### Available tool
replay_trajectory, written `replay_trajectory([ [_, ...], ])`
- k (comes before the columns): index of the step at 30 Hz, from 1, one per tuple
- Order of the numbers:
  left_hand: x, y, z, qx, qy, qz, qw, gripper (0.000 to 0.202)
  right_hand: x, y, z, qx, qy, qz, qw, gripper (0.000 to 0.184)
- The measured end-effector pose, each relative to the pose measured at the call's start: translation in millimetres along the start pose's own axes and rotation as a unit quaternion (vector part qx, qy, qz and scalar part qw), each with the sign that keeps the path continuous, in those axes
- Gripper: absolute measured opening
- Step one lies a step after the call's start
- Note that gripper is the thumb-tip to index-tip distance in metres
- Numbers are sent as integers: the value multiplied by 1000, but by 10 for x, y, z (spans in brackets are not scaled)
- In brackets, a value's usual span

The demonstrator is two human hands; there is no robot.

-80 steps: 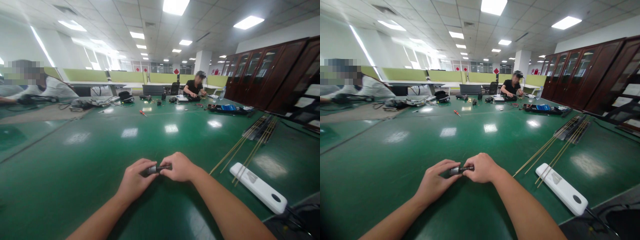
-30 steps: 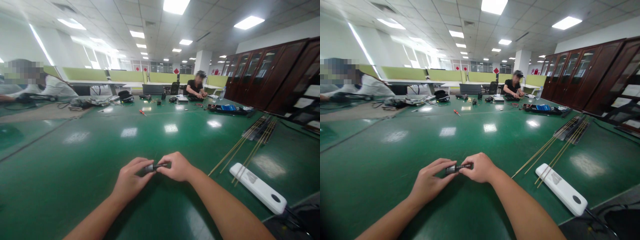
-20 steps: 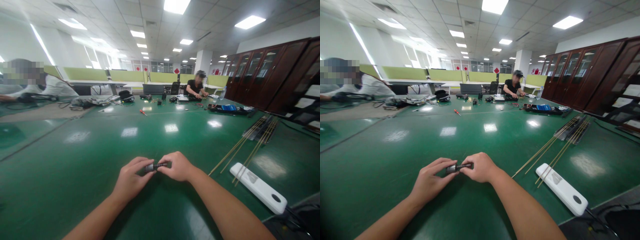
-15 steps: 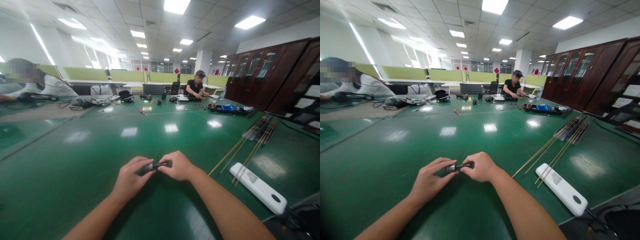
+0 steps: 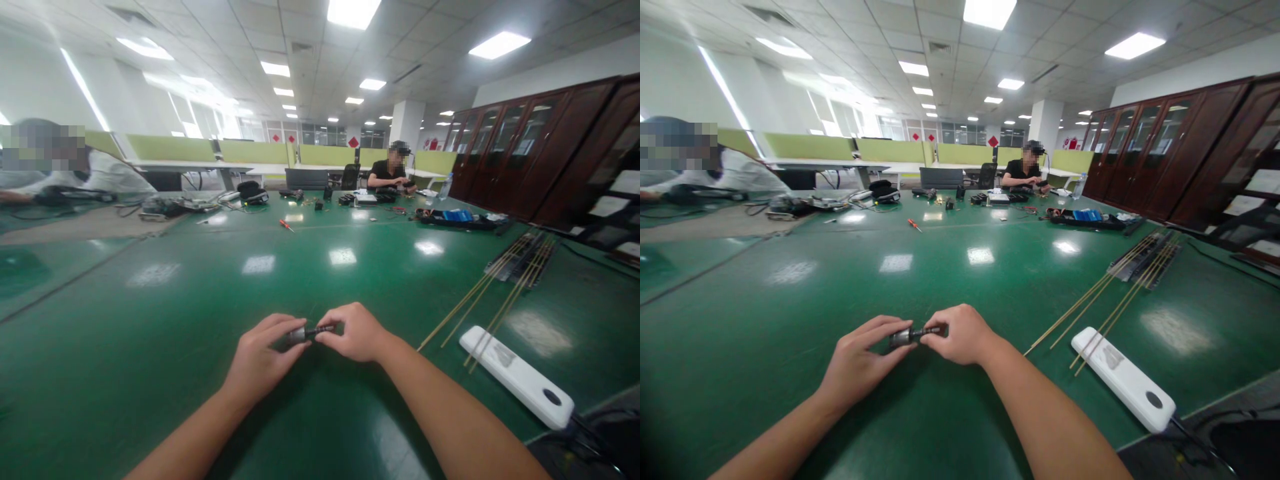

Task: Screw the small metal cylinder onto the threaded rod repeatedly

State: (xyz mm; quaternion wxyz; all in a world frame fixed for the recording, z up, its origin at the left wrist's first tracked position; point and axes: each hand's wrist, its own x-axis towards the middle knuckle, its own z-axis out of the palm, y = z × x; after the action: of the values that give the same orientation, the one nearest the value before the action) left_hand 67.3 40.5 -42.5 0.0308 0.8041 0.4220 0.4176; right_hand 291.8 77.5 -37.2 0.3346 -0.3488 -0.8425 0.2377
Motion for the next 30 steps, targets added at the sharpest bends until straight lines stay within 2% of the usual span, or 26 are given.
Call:
replay_trajectory([
  [30, 11, 4, -19, 3, 3, -8, 1000, 26, 8, -25, -23, -3, 6, 0, 1000, 14],
])
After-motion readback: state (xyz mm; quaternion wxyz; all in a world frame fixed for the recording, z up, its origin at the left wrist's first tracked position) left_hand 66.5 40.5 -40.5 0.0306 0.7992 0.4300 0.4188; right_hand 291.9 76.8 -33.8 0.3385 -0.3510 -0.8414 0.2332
